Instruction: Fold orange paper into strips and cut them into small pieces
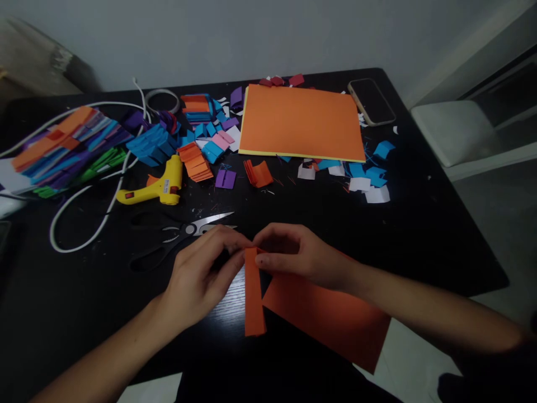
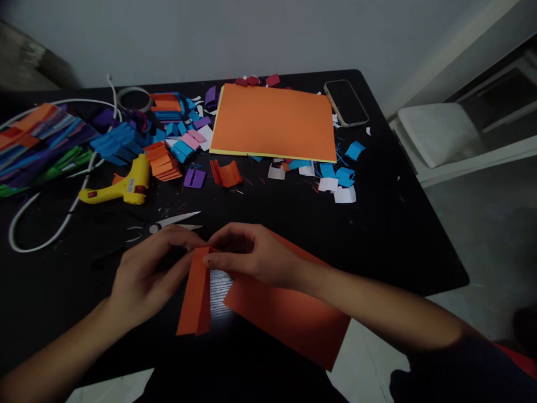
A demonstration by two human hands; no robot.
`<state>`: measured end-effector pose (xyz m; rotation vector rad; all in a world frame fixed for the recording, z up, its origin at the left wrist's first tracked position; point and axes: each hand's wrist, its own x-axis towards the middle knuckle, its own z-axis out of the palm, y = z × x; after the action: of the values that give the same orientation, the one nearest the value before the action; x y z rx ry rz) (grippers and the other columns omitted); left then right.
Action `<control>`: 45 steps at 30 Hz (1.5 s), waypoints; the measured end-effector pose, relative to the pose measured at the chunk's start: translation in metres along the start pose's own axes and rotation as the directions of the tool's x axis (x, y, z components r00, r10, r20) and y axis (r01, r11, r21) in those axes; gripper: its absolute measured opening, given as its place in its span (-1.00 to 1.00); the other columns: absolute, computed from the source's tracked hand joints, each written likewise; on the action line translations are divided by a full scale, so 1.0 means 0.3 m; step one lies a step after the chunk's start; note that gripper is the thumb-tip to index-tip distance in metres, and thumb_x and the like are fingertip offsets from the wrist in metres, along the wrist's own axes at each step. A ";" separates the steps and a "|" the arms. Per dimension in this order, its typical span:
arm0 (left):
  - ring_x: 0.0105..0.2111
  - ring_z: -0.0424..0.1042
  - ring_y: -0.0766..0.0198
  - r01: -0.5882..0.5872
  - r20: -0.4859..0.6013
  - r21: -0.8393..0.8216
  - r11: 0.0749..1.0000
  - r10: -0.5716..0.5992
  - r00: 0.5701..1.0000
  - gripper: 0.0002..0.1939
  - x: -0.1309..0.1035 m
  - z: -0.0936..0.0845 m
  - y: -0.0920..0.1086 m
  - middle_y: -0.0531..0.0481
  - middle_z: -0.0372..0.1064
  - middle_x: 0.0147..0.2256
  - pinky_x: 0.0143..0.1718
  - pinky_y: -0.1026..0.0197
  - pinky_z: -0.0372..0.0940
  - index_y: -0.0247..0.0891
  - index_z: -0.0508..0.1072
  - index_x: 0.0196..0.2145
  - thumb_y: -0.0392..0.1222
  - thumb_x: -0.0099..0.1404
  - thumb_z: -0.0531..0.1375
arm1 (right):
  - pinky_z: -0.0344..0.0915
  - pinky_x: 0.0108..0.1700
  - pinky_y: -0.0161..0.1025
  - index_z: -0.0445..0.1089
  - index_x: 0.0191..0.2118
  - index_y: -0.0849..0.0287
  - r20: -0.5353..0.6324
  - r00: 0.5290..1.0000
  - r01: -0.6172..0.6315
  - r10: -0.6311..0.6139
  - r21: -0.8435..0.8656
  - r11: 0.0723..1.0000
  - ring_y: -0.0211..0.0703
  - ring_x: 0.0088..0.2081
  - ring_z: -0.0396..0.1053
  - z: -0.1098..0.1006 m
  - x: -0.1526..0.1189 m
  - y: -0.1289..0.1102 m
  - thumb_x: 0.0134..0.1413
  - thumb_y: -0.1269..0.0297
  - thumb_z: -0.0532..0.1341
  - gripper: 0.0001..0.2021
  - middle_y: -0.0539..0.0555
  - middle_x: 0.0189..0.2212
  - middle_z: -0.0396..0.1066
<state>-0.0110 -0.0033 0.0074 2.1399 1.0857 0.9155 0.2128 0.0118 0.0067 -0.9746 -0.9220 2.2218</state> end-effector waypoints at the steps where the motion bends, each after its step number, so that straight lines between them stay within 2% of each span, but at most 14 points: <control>1: -0.24 0.53 0.28 0.006 0.002 -0.006 1.000 -0.006 1.000 -0.85 0.000 0.002 0.001 0.00 0.49 -0.25 -0.24 0.24 0.44 -0.21 0.45 -0.08 -0.39 0.46 0.19 | 0.33 -0.28 -0.34 0.55 -0.20 0.16 0.001 1.000 0.000 0.000 -0.006 1.000 -0.33 -0.36 0.40 0.000 0.000 0.000 -0.12 0.20 0.62 -0.62 -0.08 -0.37 0.49; 6: -0.25 0.52 0.32 0.034 0.001 -0.026 0.999 -0.034 0.999 -0.85 -0.002 0.007 0.005 0.02 0.48 -0.24 -0.23 0.27 0.42 -0.21 0.46 -0.07 -0.39 0.46 0.20 | 0.35 -0.21 -0.35 0.52 -0.20 0.19 0.016 1.000 0.007 -0.006 -0.023 1.000 -0.33 -0.30 0.42 0.001 -0.003 -0.003 -0.06 0.22 0.60 -0.64 -0.08 -0.34 0.48; 13: -0.32 0.49 0.34 0.063 -0.067 -0.020 0.998 -0.064 0.996 -0.90 0.002 0.008 0.013 0.06 0.49 -0.31 -0.29 0.28 0.39 -0.21 0.50 -0.16 -0.37 0.43 0.27 | 0.46 -0.09 -0.29 0.53 -0.16 0.17 0.014 1.000 -0.020 0.019 0.028 0.999 -0.27 -0.21 0.51 -0.003 0.001 0.006 -0.03 0.28 0.58 -0.67 -0.03 -0.23 0.54; 17: -0.37 0.47 0.35 0.069 -0.068 -0.011 0.998 -0.069 0.995 -0.93 0.007 0.006 0.016 0.07 0.47 -0.35 -0.34 0.29 0.38 -0.22 0.51 -0.21 -0.35 0.42 0.28 | 0.45 -0.10 -0.29 0.57 -0.12 0.16 0.002 1.000 0.005 -0.004 -0.029 1.000 -0.28 -0.22 0.52 -0.011 0.002 0.010 0.01 0.30 0.56 -0.69 -0.02 -0.22 0.56; 22: -0.35 0.49 0.34 0.072 -0.048 -0.016 0.997 -0.073 0.996 -0.93 0.006 0.005 0.016 0.04 0.53 -0.31 -0.31 0.27 0.40 -0.22 0.54 -0.16 -0.34 0.43 0.27 | 0.46 -0.02 -0.19 0.60 -0.15 0.15 -0.025 0.998 0.047 -0.052 -0.162 0.986 -0.18 -0.15 0.54 -0.019 0.001 0.002 -0.01 0.21 0.56 -0.69 0.03 -0.20 0.60; 28: -0.29 0.52 0.30 0.074 -0.012 -0.054 0.996 -0.075 0.997 -0.89 0.009 0.008 0.020 -0.01 0.56 -0.27 -0.28 0.23 0.42 -0.23 0.54 -0.14 -0.34 0.47 0.21 | 0.42 -0.11 -0.23 0.60 -0.22 0.15 -0.071 0.993 0.072 -0.092 -0.244 0.967 -0.20 -0.24 0.50 -0.009 -0.007 -0.002 -0.06 0.20 0.59 -0.71 -0.02 -0.31 0.57; 33: -0.37 0.49 0.32 0.066 -0.027 -0.059 0.996 -0.068 0.997 -0.97 0.008 0.014 0.022 0.03 0.51 -0.35 -0.36 0.27 0.39 -0.24 0.53 -0.17 -0.29 0.42 0.30 | 0.41 -0.12 -0.19 0.61 -0.23 0.15 -0.114 0.976 0.133 -0.185 -0.363 0.922 -0.12 -0.20 0.51 0.002 -0.013 0.009 0.06 0.11 0.53 -0.75 0.03 -0.29 0.60; 37: -0.36 0.51 0.32 0.092 -0.024 -0.033 0.995 -0.093 0.995 -0.98 0.006 0.018 0.017 0.03 0.54 -0.33 -0.34 0.26 0.40 -0.22 0.54 -0.17 -0.29 0.44 0.30 | 0.40 -0.12 -0.20 0.60 -0.23 0.13 -0.109 0.965 0.163 -0.239 -0.467 0.869 -0.11 -0.19 0.52 0.002 -0.017 0.010 0.09 0.12 0.51 -0.77 0.02 -0.28 0.60; 40: -0.35 0.52 0.32 0.077 -0.016 -0.021 0.997 -0.078 0.997 -0.96 0.004 0.017 0.012 0.03 0.56 -0.31 -0.32 0.27 0.41 -0.22 0.54 -0.16 -0.30 0.45 0.29 | 0.41 -0.15 -0.21 0.59 -0.20 0.13 -0.086 0.967 0.176 -0.241 -0.462 0.869 -0.13 -0.21 0.51 0.004 -0.018 0.008 0.10 0.11 0.50 -0.76 0.03 -0.28 0.60; 45: -0.25 0.56 0.32 0.066 0.002 -0.026 0.998 -0.066 0.998 -0.89 0.002 0.012 0.013 0.01 0.58 -0.23 -0.23 0.28 0.44 -0.22 0.55 -0.09 -0.34 0.48 0.24 | 0.33 -0.31 -0.28 0.56 -0.21 0.16 -0.094 0.973 0.162 -0.209 -0.364 0.917 -0.22 -0.36 0.44 0.007 -0.016 0.009 0.18 0.13 0.45 -0.79 -0.01 -0.40 0.54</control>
<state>-0.0062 -0.0054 0.0082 2.0712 1.1304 0.8930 0.2135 0.0059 0.0077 -1.1240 -1.3258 1.8440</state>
